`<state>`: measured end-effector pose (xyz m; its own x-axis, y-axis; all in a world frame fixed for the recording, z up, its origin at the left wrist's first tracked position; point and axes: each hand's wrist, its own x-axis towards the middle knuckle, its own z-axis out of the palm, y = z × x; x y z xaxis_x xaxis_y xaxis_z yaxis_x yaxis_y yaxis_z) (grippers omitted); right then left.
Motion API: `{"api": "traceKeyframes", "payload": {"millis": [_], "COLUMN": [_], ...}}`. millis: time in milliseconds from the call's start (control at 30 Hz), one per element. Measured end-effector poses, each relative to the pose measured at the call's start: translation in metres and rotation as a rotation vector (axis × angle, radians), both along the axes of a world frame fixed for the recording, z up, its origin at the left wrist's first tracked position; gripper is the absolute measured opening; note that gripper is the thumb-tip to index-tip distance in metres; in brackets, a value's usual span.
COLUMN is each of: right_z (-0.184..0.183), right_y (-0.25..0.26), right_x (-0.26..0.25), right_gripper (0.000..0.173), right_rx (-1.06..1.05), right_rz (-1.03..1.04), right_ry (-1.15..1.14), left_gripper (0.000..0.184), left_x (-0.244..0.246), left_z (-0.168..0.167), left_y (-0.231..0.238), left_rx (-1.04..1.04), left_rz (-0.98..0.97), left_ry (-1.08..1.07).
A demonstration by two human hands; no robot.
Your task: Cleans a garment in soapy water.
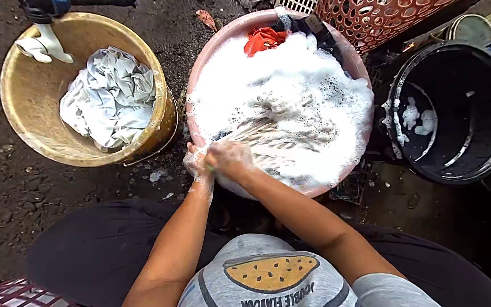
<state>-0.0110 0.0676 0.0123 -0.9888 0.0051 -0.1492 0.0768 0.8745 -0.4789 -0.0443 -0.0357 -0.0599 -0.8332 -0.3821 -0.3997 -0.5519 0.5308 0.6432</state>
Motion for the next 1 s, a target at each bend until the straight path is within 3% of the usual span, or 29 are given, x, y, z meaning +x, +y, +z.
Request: {"api": "traceKeyframes", "payload": {"millis": [33,100,167,233,267,333,433,500,567,633,733,833,900,1000], "right_z": [-0.019,-0.059,-0.077,-0.059,-0.042,-0.01,-0.019,-0.041,-0.064,-0.063,-0.021,-0.024,-0.051,-0.059], "right_y": [-0.004,0.052,0.136,0.167,0.155,0.083,-0.024,0.003,0.08,0.121,0.061,-0.024,0.008,0.102], "right_x": [-0.004,-0.003,-0.005,-0.014,-0.021,-0.028,-0.021,-0.035,-0.042,-0.049,-0.053,-0.036,-0.048,-0.067], "right_gripper": [0.025,0.029,0.036,0.046,0.047,0.043,0.026,0.028,0.035,0.041,0.038,0.025,0.029,0.038], "right_rx": [-0.033,0.106,0.302,0.301,0.265,0.161,-0.071,-0.045,0.189,0.288,0.138,-0.124,-0.027,0.245], "right_rz": [0.085,0.058,-0.219,-0.457,-0.501,-0.377,-0.02,0.062,-0.073,-0.249,-0.292,0.012,0.086,-0.143], "right_ry": [0.178,0.222,0.04,-0.273,-0.329,-0.272,0.1,0.143,0.054,-0.071,-0.122,0.12,0.168,-0.038], "left_gripper": [0.05,0.055,0.057,0.058,0.059,0.058,0.046,0.047,0.056,0.06,0.062,0.046,0.051,0.061], "left_x": [0.001,0.0,-0.004,-0.004,-0.006,-0.006,0.005,0.006,0.001,0.0,0.004,0.018,0.008,-0.003], "left_z": [-0.006,-0.003,-0.002,-0.001,0.0,-0.001,-0.009,-0.006,-0.002,-0.002,-0.009,-0.012,-0.003,-0.001], "left_y": [-0.001,-0.003,-0.002,0.001,0.002,0.002,-0.005,-0.005,-0.003,-0.002,-0.003,-0.012,-0.005,0.0], "left_rx": [0.016,0.031,0.019,-0.016,-0.019,-0.016,0.004,0.119,0.102,0.067,0.096,0.297,0.261,0.08], "left_rz": [0.003,0.034,0.043,0.037,0.039,0.03,-0.114,-0.056,0.032,0.057,0.007,-0.006,0.061,0.042], "left_ry": [0.048,-0.014,-0.043,-0.065,-0.071,-0.049,0.074,0.056,-0.023,-0.052,0.003,0.104,0.081,-0.02]}}
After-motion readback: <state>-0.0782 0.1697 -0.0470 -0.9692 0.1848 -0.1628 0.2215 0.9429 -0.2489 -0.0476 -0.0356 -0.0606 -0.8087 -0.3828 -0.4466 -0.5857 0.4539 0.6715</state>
